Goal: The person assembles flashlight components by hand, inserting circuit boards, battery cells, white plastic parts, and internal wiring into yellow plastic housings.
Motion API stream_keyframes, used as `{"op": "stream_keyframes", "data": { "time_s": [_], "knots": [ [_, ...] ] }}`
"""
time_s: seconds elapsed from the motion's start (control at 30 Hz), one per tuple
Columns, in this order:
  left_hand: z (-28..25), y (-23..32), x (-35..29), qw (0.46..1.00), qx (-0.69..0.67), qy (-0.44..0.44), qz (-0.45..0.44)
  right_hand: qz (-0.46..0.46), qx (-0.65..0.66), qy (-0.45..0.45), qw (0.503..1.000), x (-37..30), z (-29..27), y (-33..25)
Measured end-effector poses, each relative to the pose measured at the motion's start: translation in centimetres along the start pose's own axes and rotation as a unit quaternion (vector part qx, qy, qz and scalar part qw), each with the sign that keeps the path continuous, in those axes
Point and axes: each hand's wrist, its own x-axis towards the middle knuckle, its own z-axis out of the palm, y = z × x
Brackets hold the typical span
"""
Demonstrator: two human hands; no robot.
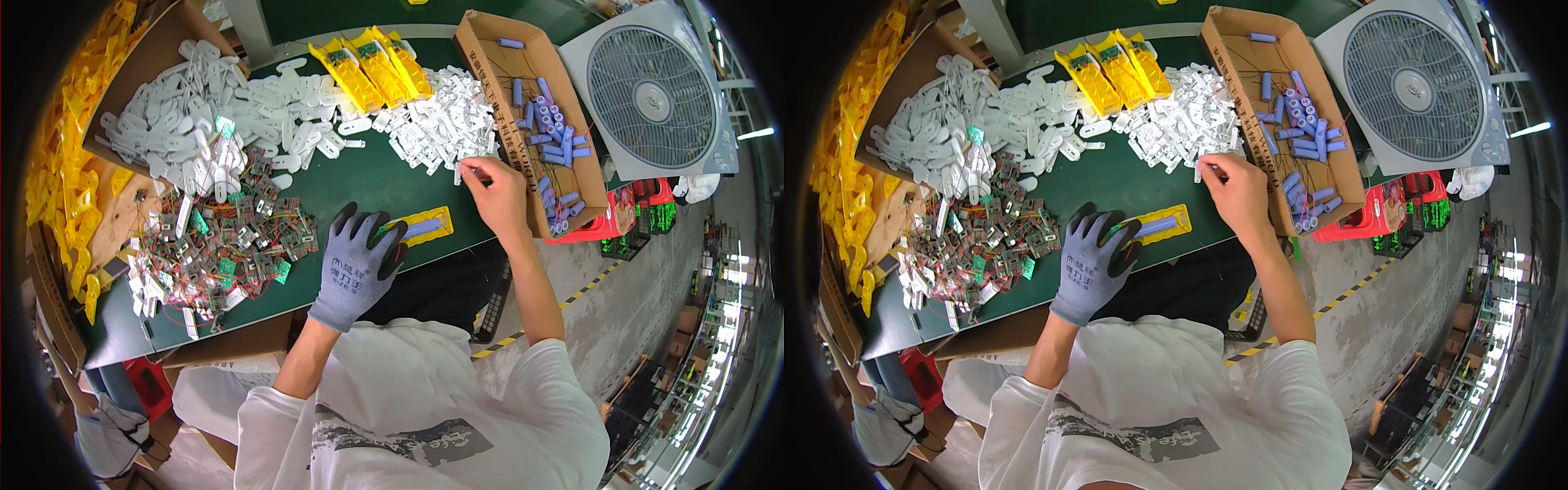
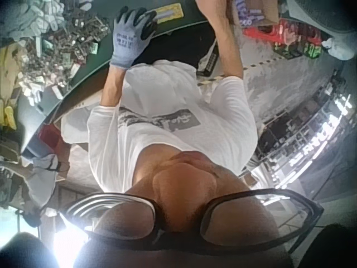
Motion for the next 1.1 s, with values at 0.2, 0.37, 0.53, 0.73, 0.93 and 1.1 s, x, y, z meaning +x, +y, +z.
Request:
{"op": "stream_keyframes", "data": {
  "time_s": [0.2, 0.37, 0.53, 0.73, 0.93, 1.1],
  "knots": [
    [0.1, 0.4, -0.5, 0.999, 0.011, 0.009, -0.047, -0.079, -0.132, -0.022, 0.988, -0.1, 0.6, 0.0],
    [0.2, 0.5, -0.4, 0.998, -0.010, -0.005, -0.063, -0.147, -0.060, 0.056, 0.986, -0.7, 0.4, -0.1],
    [0.3, 0.1, -0.1, 0.998, -0.017, 0.010, -0.055, -0.137, 0.162, -0.001, 0.977, -3.7, -1.0, -0.2],
    [0.4, -0.4, 0.0, 0.999, -0.027, 0.005, -0.047, -0.189, 0.096, -0.062, 0.975, -6.1, -0.8, 0.3],
    [0.6, -0.4, -0.5, 0.999, -0.026, -0.009, -0.040, -0.270, -0.012, -0.063, 0.961, -5.9, -0.5, -0.2],
    [0.4, -0.6, -0.5, 0.999, -0.013, -0.005, -0.029, -0.320, -0.116, -0.123, 0.932, -4.1, -1.9, -1.6]
  ]
}}
